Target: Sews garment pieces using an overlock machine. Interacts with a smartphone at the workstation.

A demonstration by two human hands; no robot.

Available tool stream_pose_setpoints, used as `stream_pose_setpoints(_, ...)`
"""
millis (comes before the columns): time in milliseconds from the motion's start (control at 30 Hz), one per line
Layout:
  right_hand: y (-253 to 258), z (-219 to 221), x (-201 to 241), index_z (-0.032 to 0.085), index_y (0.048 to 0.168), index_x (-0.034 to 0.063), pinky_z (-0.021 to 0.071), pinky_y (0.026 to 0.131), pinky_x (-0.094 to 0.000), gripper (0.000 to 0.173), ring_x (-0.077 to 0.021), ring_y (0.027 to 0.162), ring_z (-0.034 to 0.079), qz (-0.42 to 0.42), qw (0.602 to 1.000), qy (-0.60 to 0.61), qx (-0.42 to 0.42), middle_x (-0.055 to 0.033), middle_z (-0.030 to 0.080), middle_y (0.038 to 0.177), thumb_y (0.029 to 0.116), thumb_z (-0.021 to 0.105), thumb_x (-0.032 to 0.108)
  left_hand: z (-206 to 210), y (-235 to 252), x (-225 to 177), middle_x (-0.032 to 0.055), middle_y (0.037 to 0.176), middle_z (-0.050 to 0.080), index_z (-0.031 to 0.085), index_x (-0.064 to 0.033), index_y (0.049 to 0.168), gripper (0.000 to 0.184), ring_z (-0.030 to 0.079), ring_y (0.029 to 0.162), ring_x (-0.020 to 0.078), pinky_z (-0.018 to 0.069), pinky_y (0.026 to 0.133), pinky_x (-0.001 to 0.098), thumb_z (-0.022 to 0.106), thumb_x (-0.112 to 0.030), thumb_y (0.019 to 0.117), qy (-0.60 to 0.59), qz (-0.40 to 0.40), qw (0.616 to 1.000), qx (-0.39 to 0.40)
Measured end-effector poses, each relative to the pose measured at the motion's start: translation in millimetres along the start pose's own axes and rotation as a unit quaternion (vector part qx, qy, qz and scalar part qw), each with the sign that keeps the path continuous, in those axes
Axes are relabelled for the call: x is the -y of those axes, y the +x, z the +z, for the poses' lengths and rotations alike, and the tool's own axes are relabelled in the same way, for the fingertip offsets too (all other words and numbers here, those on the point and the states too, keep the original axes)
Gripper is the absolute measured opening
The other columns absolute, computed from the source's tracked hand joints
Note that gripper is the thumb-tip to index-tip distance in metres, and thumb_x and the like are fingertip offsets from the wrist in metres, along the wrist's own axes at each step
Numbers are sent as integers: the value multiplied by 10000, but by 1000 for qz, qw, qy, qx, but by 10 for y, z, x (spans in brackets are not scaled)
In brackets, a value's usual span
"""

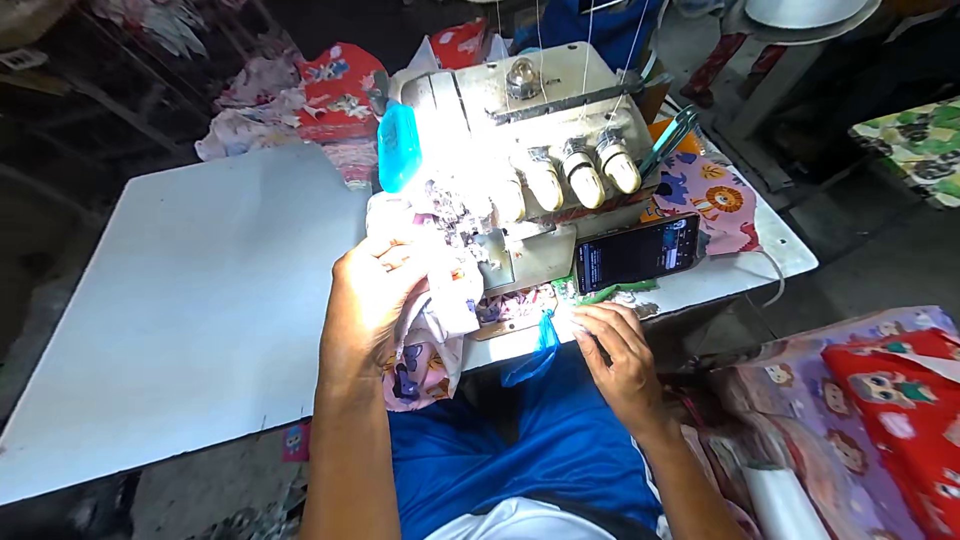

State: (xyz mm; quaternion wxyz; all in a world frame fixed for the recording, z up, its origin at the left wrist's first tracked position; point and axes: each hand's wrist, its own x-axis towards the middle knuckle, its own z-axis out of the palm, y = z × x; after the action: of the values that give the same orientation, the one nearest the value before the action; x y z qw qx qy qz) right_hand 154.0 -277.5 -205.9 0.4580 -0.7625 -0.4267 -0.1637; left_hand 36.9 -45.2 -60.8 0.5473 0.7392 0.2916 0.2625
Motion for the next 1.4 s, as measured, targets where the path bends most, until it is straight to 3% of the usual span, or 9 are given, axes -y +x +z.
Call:
stream_pose_setpoints(167, -116, -27, 66, 780, 1012, 29, 526, 937, -270, 146, -197, 995, 667, 18, 1000, 17, -5, -121, 715, 993, 967, 643, 53, -12, -27, -2, -75, 870, 716, 634, -123, 1068, 200, 682, 729, -13, 574, 647, 165, 669, 23, 937, 7, 9, 1000, 8)
stream_pose_setpoints(267, -186, -58, 94, 781, 1004, 41, 538, 877, -210, 152, -135, 904, 678, 22, 999, 36, 21, -93, 715, 916, 976, 680, 151, -18, -44, -10, -71, 864, 720, 641, -124, 1076, 189, 680, 711, -13, 570, 627, 160, 668, 8, 944, -2, 10, 1000, 15)
stream_pose_setpoints(367, -248, -44, 131, 786, 1029, 57, 534, 779, -220, 198, -127, 788, 653, 13, 997, 54, 57, -61, 696, 825, 1007, 640, 189, -9, -63, -22, -63, 854, 709, 634, -121, 1099, 189, 655, 666, -13, 542, 578, 152, 666, -9, 951, 7, 0, 1000, 9)
stream_pose_setpoints(500, -309, -1, 205, 773, 1134, 80, 550, 849, -265, 227, -146, 864, 684, -1, 994, 53, 98, -46, 737, 911, 1032, 576, 126, -4, -57, -5, -45, 882, 716, 627, -97, 1112, 203, 675, 708, 0, 569, 630, 168, 667, 11, 944, -4, 8, 1000, 10)
stream_pose_setpoints(667, -285, 19, 266, 772, 1133, 83, 545, 920, -292, 263, -164, 973, 690, -4, 992, 65, 106, -51, 750, 1012, 1003, 549, 30, 43, 52, -10, -52, 818, 708, 650, -75, 1036, 155, 683, 706, 9, 584, 652, 175, 684, 28, 925, -33, -1, 999, -22)
stream_pose_setpoints(767, -209, -16, 292, 773, 1127, 75, 541, 929, -289, 257, -164, 982, 689, -8, 992, 68, 106, -55, 750, 1012, 998, 554, 41, 12, 76, -48, -26, 874, 720, 641, -61, 1085, 144, 708, 774, 50, 609, 721, 221, 647, 14, 962, -100, -4, 995, -1)
stream_pose_setpoints(1000, 265, 6, 461, 774, 1072, 15, 516, 951, -222, 196, -133, 1002, 680, -36, 991, 122, 44, -109, 745, 1016, 1003, 602, 78, -102, 26, -308, -14, 903, 719, 613, -63, 1109, 152, 717, 807, 76, 614, 779, 251, 560, 35, 1006, -228, 13, 973, 27)
stream_pose_setpoints(1267, 806, 241, 809, 743, 1035, -4, 518, 940, -195, 159, -101, 1032, 668, -65, 985, 152, -39, -125, 710, 1040, 992, 647, 115, -202, -127, -505, -14, 926, 727, 642, -43, 1116, 170, 721, 879, 90, 608, 853, 279, 600, 45, 977, -193, 124, 972, -45)
stream_pose_setpoints(1400, 930, 376, 1006, 706, 1073, 18, 505, 933, -188, 163, -91, 1028, 648, -61, 984, 159, -56, -105, 688, 1047, 999, 654, 153, -198, -97, -481, -1, 923, 722, 643, -31, 1116, 166, 724, 867, 102, 614, 847, 285, 600, 47, 976, -198, 135, 969, -60)
